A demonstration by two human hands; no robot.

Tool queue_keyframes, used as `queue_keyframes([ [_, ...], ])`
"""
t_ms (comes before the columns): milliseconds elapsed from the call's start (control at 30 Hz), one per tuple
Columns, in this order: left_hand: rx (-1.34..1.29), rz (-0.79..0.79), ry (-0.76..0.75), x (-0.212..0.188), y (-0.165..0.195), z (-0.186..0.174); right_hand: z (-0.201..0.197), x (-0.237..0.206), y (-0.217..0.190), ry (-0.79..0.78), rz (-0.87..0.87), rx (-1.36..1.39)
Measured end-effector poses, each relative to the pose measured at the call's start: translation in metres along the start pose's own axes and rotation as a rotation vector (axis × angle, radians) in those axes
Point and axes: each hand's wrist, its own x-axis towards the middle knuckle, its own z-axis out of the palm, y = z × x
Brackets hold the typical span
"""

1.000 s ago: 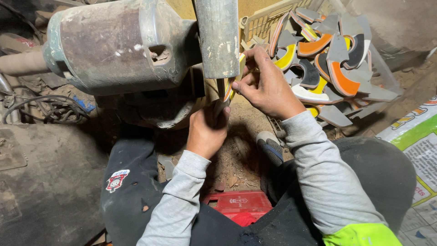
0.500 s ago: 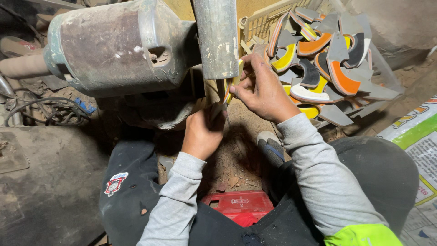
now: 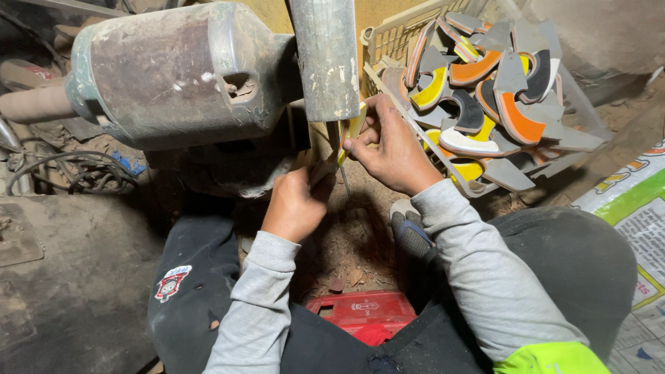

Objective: The person uses a belt grinding machine to smooth the edges of curved shoe sole components. They handle the parts one at a time, pressing them against the moving belt to shape the edges, then place the finished pieces into a nearby basket.

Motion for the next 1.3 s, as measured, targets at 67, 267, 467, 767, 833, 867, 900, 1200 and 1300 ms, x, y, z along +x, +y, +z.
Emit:
queue_keyframes([
  [67,0.019,-0.045,-0.036,0.001,0.0,-0.003,0.002,-0.002,0.001,0.006,0.013,-0.017],
  [267,0.092,-0.026,-0.083,0.004,-0.001,-0.011,0.009,-0.007,0.003,0.068,0.016,-0.085],
  [467,0.083,-0.098,-0.166,0.005,0.001,-0.021,0.017,-0.011,0.01,0.089,0.055,-0.048],
  [767,0.17,-0.103,-0.232,0.009,-0.005,-0.026,0.025,-0.014,0.022,0.097,0.102,0.025],
  [833,0.18,-0.115,-0.254,0.009,-0.007,-0.027,0.027,-0.016,0.023,0.094,0.112,0.035],
  [867,0.187,-0.117,-0.262,0.009,-0.008,-0.028,0.028,-0.016,0.023,0.094,0.11,0.039],
  [900,0.194,-0.121,-0.271,0.009,-0.009,-0.028,0.028,-0.017,0.023,0.093,0.11,0.044],
  [1200,0.271,-0.031,-0.257,0.006,-0.02,-0.026,0.03,-0.021,0.055,0.029,0.127,-0.161],
  [1300,0.508,-0.202,-0.235,-0.005,-0.017,-0.011,0.026,-0.019,0.07,-0.094,0.324,-0.167],
])
